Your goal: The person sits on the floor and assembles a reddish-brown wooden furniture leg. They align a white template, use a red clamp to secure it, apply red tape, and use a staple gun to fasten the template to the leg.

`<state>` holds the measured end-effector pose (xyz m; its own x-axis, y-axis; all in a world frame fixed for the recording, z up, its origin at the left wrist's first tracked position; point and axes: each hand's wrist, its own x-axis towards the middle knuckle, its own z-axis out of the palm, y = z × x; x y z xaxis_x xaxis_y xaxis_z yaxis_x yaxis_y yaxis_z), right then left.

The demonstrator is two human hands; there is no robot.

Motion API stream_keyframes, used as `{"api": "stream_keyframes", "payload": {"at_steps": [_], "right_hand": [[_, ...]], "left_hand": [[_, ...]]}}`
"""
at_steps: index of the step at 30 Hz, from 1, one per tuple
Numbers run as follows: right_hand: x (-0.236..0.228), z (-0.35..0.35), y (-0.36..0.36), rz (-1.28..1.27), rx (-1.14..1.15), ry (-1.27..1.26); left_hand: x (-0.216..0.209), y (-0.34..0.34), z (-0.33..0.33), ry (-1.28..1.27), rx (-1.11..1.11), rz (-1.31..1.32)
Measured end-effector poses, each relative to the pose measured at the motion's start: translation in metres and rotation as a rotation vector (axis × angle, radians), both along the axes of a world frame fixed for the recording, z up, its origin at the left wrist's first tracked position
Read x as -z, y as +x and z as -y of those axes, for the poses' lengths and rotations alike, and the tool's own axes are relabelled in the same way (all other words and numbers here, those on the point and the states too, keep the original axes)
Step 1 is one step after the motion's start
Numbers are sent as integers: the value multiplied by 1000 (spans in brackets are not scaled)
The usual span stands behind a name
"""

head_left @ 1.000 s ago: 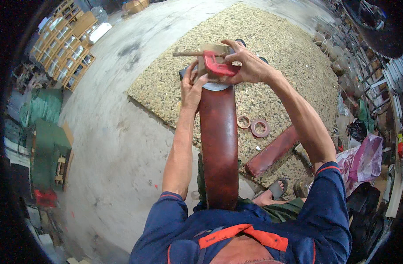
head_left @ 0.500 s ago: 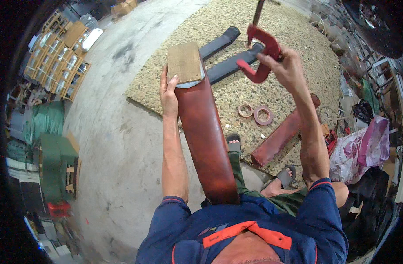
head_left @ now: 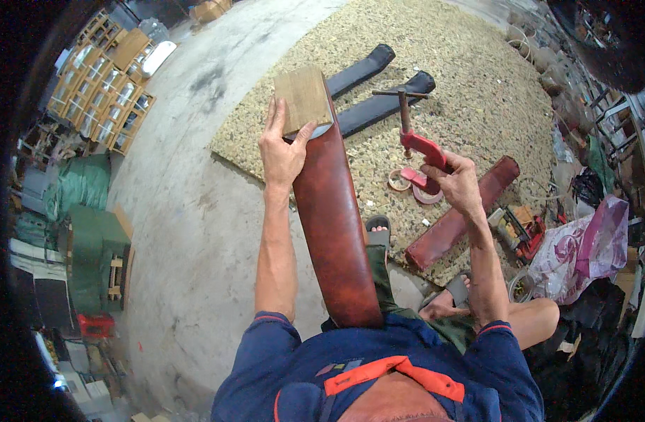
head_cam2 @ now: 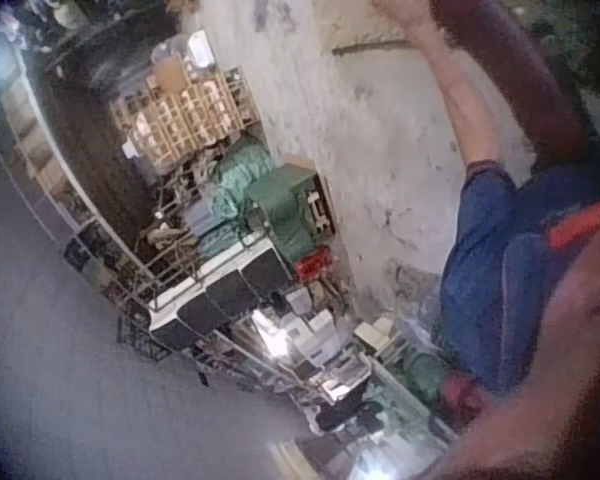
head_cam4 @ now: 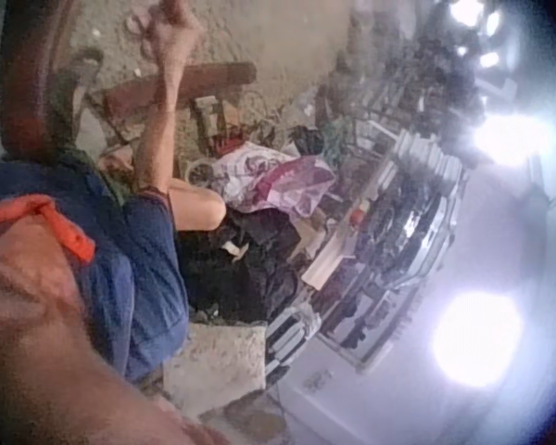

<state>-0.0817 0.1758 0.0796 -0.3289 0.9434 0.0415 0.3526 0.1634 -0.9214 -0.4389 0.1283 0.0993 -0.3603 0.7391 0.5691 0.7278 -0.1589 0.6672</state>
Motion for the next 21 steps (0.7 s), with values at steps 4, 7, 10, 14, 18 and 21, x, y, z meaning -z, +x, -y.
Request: {"api": "stream_keyframes", "payload": {"at_steps": [4,7,10,14,18,21], "right_hand": [[8,14,-1,-66,-37,-106],[5,21,2,-192,-105,-67],[-7,27,8,-283,-171,-164],[-27,33,26,-186,-305,-231],[-40,44,34,-251,-329,-168],[-48,49,35,-221,-358,-82]], "left_hand": [[-18,14,2,18,-132,-182],[-41,37,15,216,-293,-399],[-53,77,31,23,298,221],[-51,121,14,-306,791,604],[-49,129,15,-306,886,871],[-52,137,17,-211,794,902]]}}
